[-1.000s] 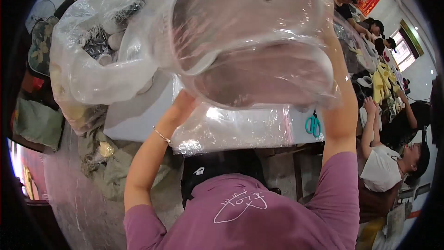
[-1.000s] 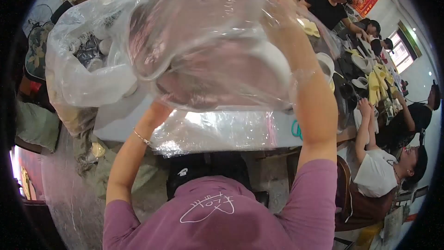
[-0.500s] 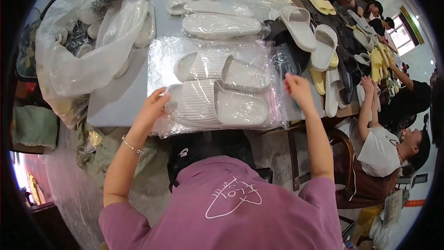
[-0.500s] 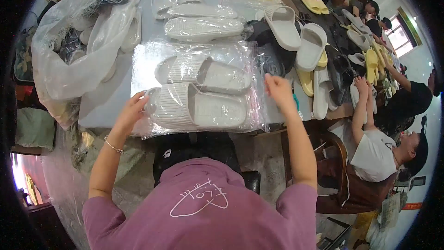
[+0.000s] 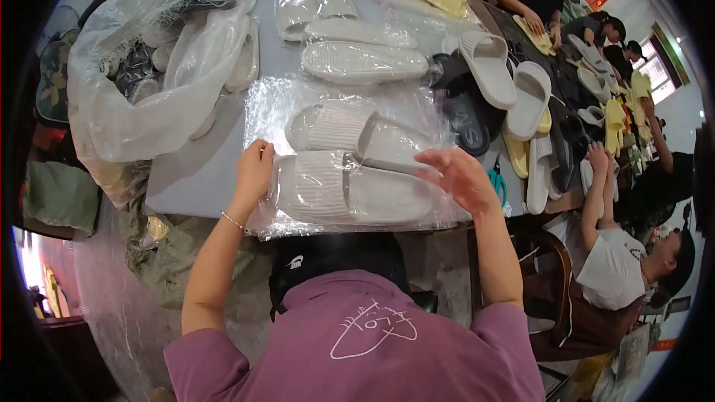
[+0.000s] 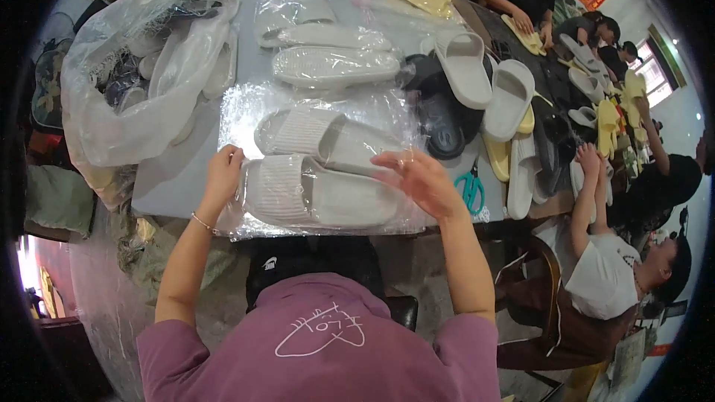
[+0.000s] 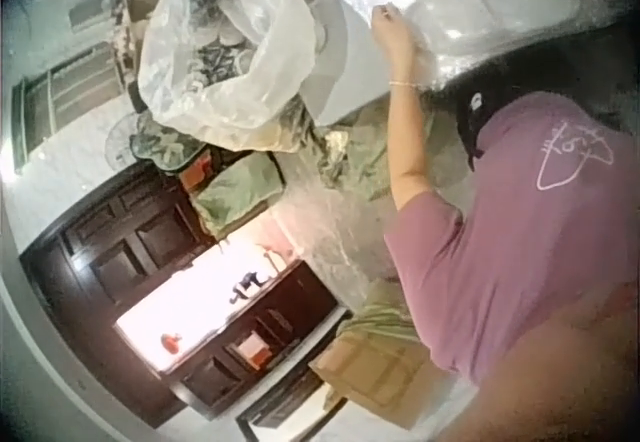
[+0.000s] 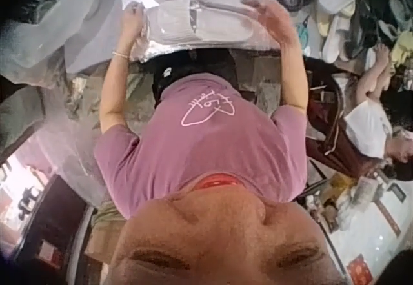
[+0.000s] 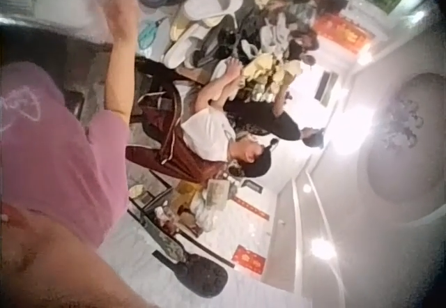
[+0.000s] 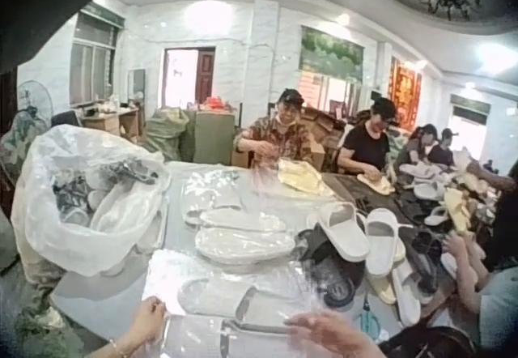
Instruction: Sorting and inspecting pairs of slippers from a bag on a workshop table.
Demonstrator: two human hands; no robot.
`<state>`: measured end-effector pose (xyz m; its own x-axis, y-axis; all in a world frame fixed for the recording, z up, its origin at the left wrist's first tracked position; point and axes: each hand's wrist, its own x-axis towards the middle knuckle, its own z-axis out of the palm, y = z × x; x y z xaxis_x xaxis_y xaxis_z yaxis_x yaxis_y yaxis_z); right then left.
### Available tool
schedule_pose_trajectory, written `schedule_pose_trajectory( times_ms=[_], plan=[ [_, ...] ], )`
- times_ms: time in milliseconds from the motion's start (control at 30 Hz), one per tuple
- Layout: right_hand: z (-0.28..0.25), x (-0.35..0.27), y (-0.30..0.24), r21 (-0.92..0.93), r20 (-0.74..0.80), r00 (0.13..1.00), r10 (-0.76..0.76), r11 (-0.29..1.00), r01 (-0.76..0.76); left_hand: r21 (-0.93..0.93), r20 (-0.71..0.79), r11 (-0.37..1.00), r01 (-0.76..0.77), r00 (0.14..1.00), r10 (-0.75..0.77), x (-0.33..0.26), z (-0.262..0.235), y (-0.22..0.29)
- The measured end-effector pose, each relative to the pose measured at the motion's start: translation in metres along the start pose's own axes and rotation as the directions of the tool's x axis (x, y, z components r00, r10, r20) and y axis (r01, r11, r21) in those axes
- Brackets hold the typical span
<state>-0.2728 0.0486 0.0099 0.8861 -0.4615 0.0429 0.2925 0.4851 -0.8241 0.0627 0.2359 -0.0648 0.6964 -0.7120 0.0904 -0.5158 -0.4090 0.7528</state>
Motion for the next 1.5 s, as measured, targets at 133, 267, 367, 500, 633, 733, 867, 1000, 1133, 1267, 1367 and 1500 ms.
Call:
schedule_pose_trajectory(
  times_ms=[133, 267, 367, 500, 633, 733, 867, 1000, 1133, 1267, 1367, 1500],
  plan=[
    [-0.042, 0.019, 0.001, -0.601, -0.236, 0.944, 0.232, 0.729, -0.329, -0.115, -0.019, 0.993, 0.013, 1.000, -0.016, -0.001, 0.005, -0.007],
    [-0.031, 0.065, 0.033, -0.928, 0.369, 0.927, -0.068, -0.073, 0.364, -0.181, 0.052, 0.980, 0.085, 0.996, -0.076, 0.003, 0.001, -0.002],
    [0.023, 0.095, 0.073, -0.889, 0.446, 0.890, -0.088, -0.157, 0.430, -0.155, 0.028, 0.987, 0.026, 0.999, -0.022, 0.001, 0.003, -0.009],
    [0.019, 0.095, 0.075, -0.955, 0.265, 0.964, 0.032, -0.128, 0.267, -0.084, -0.028, 0.996, 0.003, 1.000, -0.005, 0.000, -0.012, 0.003],
    [-0.009, 0.043, 0.031, -0.965, 0.213, 0.975, -0.069, -0.172, 0.199, -0.213, -0.028, 0.952, 0.220, 0.972, -0.231, 0.005, -0.029, -0.001],
    [-0.028, -0.029, -0.008, -0.984, -0.055, 0.988, -0.147, -0.161, -0.079, -0.075, -0.143, 0.997, 0.033, 0.989, -0.043, 0.009, -0.026, -0.030],
    [-0.044, -0.116, -0.053, -0.947, -0.320, 0.790, -0.523, 0.170, -0.272, -0.124, -0.101, 0.991, 0.046, 0.993, -0.059, 0.011, -0.023, -0.021],
    [0.004, -0.106, -0.072, -0.934, -0.349, 0.742, -0.573, 0.149, -0.324, -0.247, -0.069, 0.955, 0.164, 0.980, -0.186, 0.007, -0.024, 0.000],
    [0.076, -0.002, 0.002, -0.971, 0.178, 0.774, -0.608, -0.235, 0.039, -0.086, -0.225, 0.993, -0.076, 0.973, 0.054, -0.001, -0.013, -0.003],
    [0.099, 0.086, 0.084, -0.997, 0.059, 0.909, -0.413, -0.075, 0.031, -0.116, -0.209, 0.968, -0.224, 0.958, 0.197, -0.011, -0.010, -0.003],
    [0.060, 0.073, 0.092, -0.989, -0.014, 0.902, -0.432, -0.128, -0.076, 0.180, -0.152, 0.984, -0.018, 0.987, 0.046, -0.008, -0.004, -0.023],
    [0.000, 0.038, 0.065, -0.906, -0.317, 0.857, -0.406, -0.137, -0.400, 0.158, -0.147, 0.987, -0.003, 0.989, 0.026, -0.019, -0.006, -0.003]
  ],
)
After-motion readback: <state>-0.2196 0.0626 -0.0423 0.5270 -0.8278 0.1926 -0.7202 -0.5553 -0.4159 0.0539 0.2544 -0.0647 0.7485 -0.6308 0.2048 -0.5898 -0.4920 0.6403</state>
